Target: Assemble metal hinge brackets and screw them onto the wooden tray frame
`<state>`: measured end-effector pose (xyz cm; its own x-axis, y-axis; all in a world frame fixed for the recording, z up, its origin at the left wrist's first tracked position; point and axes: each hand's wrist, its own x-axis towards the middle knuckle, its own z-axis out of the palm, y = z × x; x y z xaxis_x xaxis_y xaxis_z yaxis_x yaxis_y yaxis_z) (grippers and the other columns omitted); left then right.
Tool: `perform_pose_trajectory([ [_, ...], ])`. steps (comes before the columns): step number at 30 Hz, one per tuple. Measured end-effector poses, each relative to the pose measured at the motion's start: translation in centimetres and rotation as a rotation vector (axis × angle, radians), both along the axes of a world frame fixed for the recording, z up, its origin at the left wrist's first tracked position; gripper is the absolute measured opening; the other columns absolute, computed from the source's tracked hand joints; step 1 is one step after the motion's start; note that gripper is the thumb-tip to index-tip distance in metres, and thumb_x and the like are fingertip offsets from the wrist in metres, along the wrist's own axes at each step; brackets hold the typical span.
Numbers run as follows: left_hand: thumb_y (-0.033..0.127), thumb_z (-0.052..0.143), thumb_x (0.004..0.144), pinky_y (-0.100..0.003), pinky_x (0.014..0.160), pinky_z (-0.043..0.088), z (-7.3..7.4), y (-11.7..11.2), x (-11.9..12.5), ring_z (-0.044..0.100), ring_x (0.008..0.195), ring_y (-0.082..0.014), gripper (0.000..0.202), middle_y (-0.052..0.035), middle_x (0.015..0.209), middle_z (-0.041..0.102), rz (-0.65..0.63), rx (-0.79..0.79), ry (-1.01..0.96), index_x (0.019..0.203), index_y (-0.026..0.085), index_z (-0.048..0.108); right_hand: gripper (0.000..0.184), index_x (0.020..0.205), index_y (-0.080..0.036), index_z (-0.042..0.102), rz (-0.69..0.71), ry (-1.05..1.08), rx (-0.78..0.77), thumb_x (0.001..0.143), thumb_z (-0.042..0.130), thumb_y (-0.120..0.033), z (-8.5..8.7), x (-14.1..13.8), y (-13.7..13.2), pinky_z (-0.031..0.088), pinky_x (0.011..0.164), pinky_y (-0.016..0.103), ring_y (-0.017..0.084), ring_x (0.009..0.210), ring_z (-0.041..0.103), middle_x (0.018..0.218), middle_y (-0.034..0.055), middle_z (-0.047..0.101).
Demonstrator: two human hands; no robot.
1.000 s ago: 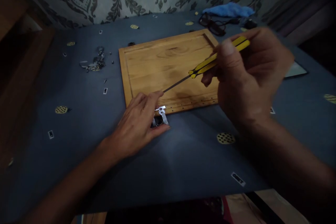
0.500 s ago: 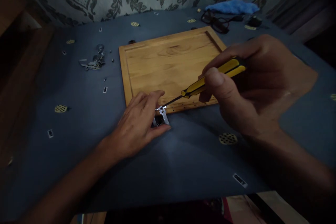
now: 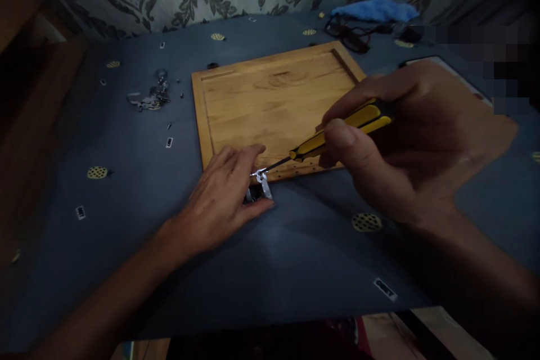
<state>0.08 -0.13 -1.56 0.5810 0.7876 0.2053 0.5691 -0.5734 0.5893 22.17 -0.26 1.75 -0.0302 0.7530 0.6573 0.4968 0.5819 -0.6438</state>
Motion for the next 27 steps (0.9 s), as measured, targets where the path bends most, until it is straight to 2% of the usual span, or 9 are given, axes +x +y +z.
perform_pose_trajectory([
  [4, 0.034, 0.082, 0.089, -0.044, 0.095, 0.057, -0.2, 0.0, 0.0, 0.063, 0.112, -0.0293, 0.065, -0.0075, 0.117, 0.067, 0.001, 0.002, -0.005, 0.142, 0.022, 0.047, 0.011, 0.090, -0.034, 0.069, 0.065, -0.024, -0.001, 0.091, 0.079, -0.035, 0.9, -0.2, -0.1, 0.051, 0.061, 0.035, 0.017, 0.064, 0.062, 0.079, -0.0029, 0.067],
  [8, 0.030, 0.084, 0.088, -0.044, 0.098, 0.057, 0.1, 0.0, 0.1, 0.063, 0.114, -0.0294, 0.066, -0.0085, 0.122, 0.068, 0.005, -0.019, -0.013, 0.142, 0.021, 0.048, 0.007, 0.088, -0.038, 0.071, 0.095, -0.008, -0.046, 0.092, 0.076, -0.037, 1.5, -0.5, -0.3, 0.056, 0.062, 0.037, 0.020, 0.069, 0.066, 0.081, -0.0024, 0.070],
  [10, 0.028, 0.083, 0.087, -0.045, 0.099, 0.057, 0.2, -0.1, 0.2, 0.063, 0.115, -0.0297, 0.065, -0.0087, 0.122, 0.068, 0.015, -0.035, -0.006, 0.142, 0.021, 0.049, 0.007, 0.090, -0.041, 0.074, 0.104, 0.018, -0.071, 0.092, 0.078, -0.035, 1.4, -0.6, -0.4, 0.059, 0.063, 0.037, 0.020, 0.072, 0.069, 0.084, -0.0032, 0.072],
  [14, 0.028, 0.082, 0.087, -0.045, 0.097, 0.058, 0.4, 0.0, 0.2, 0.063, 0.114, -0.0294, 0.063, -0.0082, 0.119, 0.068, 0.023, -0.054, 0.004, 0.141, 0.021, 0.050, 0.022, 0.101, -0.044, 0.080, 0.146, 0.080, -0.099, 0.087, 0.083, -0.028, 1.0, -0.5, -0.3, 0.066, 0.066, 0.037, 0.023, 0.084, 0.076, 0.093, -0.0039, 0.078],
  [19, 0.030, 0.083, 0.087, -0.045, 0.098, 0.057, 0.2, 0.0, 0.1, 0.063, 0.114, -0.0291, 0.061, -0.0076, 0.119, 0.068, 0.013, -0.048, -0.016, 0.139, 0.022, 0.051, 0.021, 0.105, -0.041, 0.082, 0.213, 0.121, -0.195, 0.085, 0.085, -0.033, 0.8, -0.4, -0.2, 0.069, 0.064, 0.042, 0.029, 0.089, 0.079, 0.098, 0.0006, 0.080],
  [22, 0.032, 0.084, 0.087, -0.045, 0.099, 0.057, 0.0, 0.1, 0.1, 0.062, 0.114, -0.0292, 0.061, -0.0078, 0.123, 0.068, 0.010, -0.033, -0.027, 0.138, 0.023, 0.051, 0.017, 0.099, -0.040, 0.082, 0.193, 0.140, -0.189, 0.084, 0.087, -0.034, 0.9, -0.7, -0.3, 0.069, 0.063, 0.039, 0.026, 0.084, 0.078, 0.096, -0.0011, 0.080],
  [27, 0.033, 0.082, 0.088, -0.046, 0.097, 0.058, 0.0, 0.1, 0.2, 0.062, 0.112, -0.0291, 0.056, -0.0069, 0.118, 0.068, 0.009, -0.031, -0.024, 0.134, 0.024, 0.053, 0.008, 0.088, -0.037, 0.078, 0.186, 0.133, -0.165, 0.087, 0.086, -0.034, 1.0, -1.1, -0.3, 0.066, 0.059, 0.034, 0.018, 0.070, 0.073, 0.088, -0.0049, 0.078],
])
